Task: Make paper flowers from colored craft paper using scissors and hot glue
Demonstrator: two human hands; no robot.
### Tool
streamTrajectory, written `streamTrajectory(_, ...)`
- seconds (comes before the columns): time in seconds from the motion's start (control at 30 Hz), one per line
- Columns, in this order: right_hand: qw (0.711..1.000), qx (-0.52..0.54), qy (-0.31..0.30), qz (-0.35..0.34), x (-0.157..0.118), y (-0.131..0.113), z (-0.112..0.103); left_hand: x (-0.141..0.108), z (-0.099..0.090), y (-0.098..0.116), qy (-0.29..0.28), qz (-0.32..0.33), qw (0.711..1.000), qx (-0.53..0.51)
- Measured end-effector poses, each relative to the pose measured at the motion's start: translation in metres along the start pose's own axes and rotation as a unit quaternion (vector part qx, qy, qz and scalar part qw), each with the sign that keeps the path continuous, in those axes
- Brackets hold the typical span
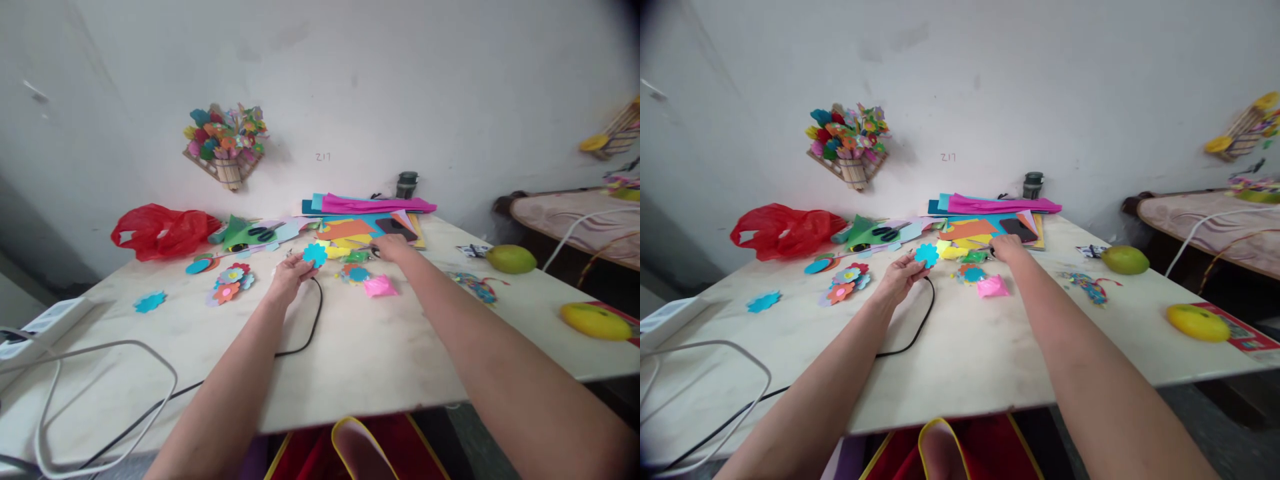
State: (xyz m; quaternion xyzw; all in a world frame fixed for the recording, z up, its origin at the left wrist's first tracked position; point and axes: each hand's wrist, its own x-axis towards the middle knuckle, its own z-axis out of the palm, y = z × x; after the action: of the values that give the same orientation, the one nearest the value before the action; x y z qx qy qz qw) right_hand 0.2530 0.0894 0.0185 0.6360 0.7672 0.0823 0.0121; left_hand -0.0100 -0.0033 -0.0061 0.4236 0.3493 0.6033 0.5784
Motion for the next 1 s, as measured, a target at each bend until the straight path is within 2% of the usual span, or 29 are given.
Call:
streamTrajectory(0.1, 0.995, 0.064, 0.026, 0.071, -0.007, 0.003, -0.007, 0.001, 0.000, -0.001, -0.001, 0.001, 1.000, -0.005)
streamTrajectory(0.17, 0.979, 0.168, 0.067, 0.094, -0.013, -0.004, -0.009, 0.001, 0.001, -0.001, -0.001, -0.001, 1.000, -0.004)
streamTrajectory(0.2, 0.962, 0.246, 0.085, 0.085, -0.016, -0.011, -0.010, 0.001, 0.001, -0.001, 0.000, -0.002, 1.000, -0.004)
streamTrajectory(0.23, 0.932, 0.340, 0.089, 0.086, -0.018, -0.020, -0.011, 0.000, 0.001, -0.001, 0.002, -0.003, 1.000, -0.003)
streamTrajectory(0.3, 0.844, 0.521, 0.087, 0.097, -0.024, -0.042, -0.013, 0.000, 0.001, -0.002, 0.009, -0.002, 1.000, -0.001)
streamTrajectory(0.37, 0.754, 0.648, 0.089, 0.065, -0.029, -0.066, -0.016, 0.001, 0.000, -0.001, 0.013, 0.000, 1.000, 0.000)
streamTrajectory(0.4, 0.720, 0.688, 0.081, 0.043, -0.032, -0.077, -0.018, 0.001, 0.000, -0.001, 0.016, 0.001, 1.000, 0.001)
streamTrajectory(0.43, 0.695, 0.715, 0.070, 0.022, -0.034, -0.086, -0.020, 0.001, 0.000, -0.001, 0.017, 0.002, 1.000, 0.001)
streamTrajectory(0.5, 0.667, 0.741, 0.075, 0.015, -0.039, -0.100, -0.022, 0.000, 0.000, 0.000, 0.018, 0.004, 1.000, 0.002)
streamTrajectory(0.57, 0.652, 0.755, 0.071, 0.005, -0.042, -0.109, -0.022, 0.000, 0.001, 0.000, 0.020, 0.005, 1.000, 0.001)
streamTrajectory(0.8, 0.634, 0.768, 0.087, 0.021, -0.045, -0.118, -0.020, 0.000, 0.002, -0.001, 0.010, 0.004, 1.000, -0.002)
streamTrajectory(0.9, 0.645, 0.758, 0.095, 0.008, -0.045, -0.117, -0.020, -0.001, 0.001, 0.002, -0.007, -0.010, 0.999, 0.040)
streamTrajectory(1.0, 0.677, 0.729, 0.095, -0.026, -0.045, -0.117, -0.019, -0.002, 0.000, 0.006, -0.036, -0.014, 0.993, 0.113)
